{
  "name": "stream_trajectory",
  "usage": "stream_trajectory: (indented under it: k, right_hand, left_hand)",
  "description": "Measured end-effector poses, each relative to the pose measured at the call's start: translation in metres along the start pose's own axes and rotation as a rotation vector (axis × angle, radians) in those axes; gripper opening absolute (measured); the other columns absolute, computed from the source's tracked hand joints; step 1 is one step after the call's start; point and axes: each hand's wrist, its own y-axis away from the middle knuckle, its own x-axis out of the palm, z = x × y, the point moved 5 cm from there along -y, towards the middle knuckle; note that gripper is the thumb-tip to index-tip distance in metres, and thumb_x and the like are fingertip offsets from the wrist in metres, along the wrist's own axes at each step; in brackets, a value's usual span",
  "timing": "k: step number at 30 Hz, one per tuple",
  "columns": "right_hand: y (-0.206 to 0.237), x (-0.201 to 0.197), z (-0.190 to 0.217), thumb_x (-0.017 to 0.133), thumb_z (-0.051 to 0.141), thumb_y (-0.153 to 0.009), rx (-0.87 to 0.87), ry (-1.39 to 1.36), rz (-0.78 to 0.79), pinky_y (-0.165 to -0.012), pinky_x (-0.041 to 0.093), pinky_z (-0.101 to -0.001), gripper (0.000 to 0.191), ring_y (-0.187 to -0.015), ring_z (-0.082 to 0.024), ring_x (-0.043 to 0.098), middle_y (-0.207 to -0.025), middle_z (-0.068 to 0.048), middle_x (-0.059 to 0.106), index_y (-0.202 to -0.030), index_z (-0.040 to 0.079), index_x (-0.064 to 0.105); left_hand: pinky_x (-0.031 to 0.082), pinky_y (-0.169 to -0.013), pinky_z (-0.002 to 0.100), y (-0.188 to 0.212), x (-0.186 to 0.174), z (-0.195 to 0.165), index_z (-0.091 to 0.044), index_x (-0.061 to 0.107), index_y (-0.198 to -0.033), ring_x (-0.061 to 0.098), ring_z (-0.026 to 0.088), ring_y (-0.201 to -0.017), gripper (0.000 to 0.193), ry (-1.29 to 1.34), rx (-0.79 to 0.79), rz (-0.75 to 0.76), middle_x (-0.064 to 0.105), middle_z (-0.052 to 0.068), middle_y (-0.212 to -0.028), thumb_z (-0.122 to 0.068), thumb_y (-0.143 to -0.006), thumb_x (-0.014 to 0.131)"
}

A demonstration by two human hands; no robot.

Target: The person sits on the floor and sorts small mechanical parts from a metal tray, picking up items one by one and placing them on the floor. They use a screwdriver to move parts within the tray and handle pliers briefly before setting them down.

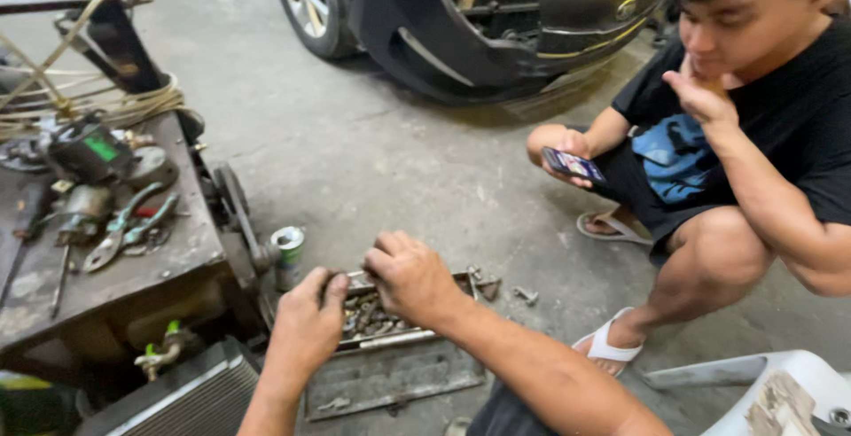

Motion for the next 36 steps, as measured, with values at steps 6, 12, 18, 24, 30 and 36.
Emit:
stream_trajectory:
  k: [6,12,18,24,30,36]
  right_hand:
    - [0.022,-0.065,-0.008,0.072,0.010,-0.082,-0.171,-0.183,-0.016,-0.078,0.054,-0.0445,0.021,-0.095,-0.037,0.063,-0.101,-0.015,0.063,-0.102,0.006,0.068]
    - [0.031,-0.052,-0.007,0.073,0.010,-0.078,-0.277,-0.048,-0.025,-0.077,0.052,-0.0462,0.022,-0.093,-0.036,0.064,-0.098,-0.013,0.064,-0.100,0.008,0.069]
    - [0.036,-0.052,-0.015,0.072,0.010,-0.082,-0.188,-0.148,0.016,-0.072,0.053,-0.0428,0.029,-0.085,-0.036,0.064,-0.096,-0.016,0.064,-0.111,0.009,0.073]
    - [0.040,-0.051,-0.023,0.073,0.014,-0.084,-0.165,0.024,0.010,-0.077,0.052,-0.0465,0.021,-0.090,-0.037,0.064,-0.095,-0.015,0.063,-0.103,0.007,0.071]
    - [0.038,-0.038,-0.046,0.071,0.012,-0.080,-0.143,0.020,-0.030,-0.075,0.050,-0.0460,0.031,-0.090,-0.036,0.062,-0.103,-0.015,0.063,-0.109,0.004,0.069]
    - [0.034,-0.016,-0.041,0.074,0.016,-0.086,-0.142,0.097,0.008,-0.077,0.050,-0.0473,0.018,-0.092,-0.035,0.063,-0.102,-0.012,0.063,-0.100,0.007,0.067]
  left_hand:
    - [0.054,-0.072,0.048,0.023,0.012,-0.067,-0.002,0.069,-0.097,0.070,0.044,-0.087,0.018,-0.003,0.211,-0.066,0.071,0.024,-0.088,-0.019,-0.093,0.063]
    - [0.053,-0.072,0.048,0.029,0.023,-0.046,-0.002,0.068,-0.097,0.069,0.044,-0.087,0.020,-0.018,0.128,-0.044,0.070,0.025,-0.087,-0.022,-0.097,0.062]
    - [0.053,-0.071,0.045,0.026,0.021,-0.051,-0.002,0.067,-0.099,0.070,0.042,-0.083,0.021,0.062,0.185,-0.060,0.069,0.024,-0.086,-0.022,-0.098,0.061]
    - [0.053,-0.073,0.044,0.025,0.036,-0.050,-0.003,0.068,-0.101,0.070,0.041,-0.086,0.022,0.052,0.194,-0.027,0.068,0.024,-0.088,-0.023,-0.100,0.060]
    - [0.052,-0.071,0.043,0.004,0.062,-0.023,-0.001,0.066,-0.099,0.068,0.039,-0.082,0.026,0.093,0.183,-0.015,0.067,0.023,-0.087,-0.026,-0.103,0.058]
    - [0.050,-0.069,0.042,0.001,0.061,-0.004,0.000,0.063,-0.096,0.062,0.035,-0.073,0.029,0.092,0.165,-0.010,0.063,0.023,-0.081,-0.027,-0.103,0.058]
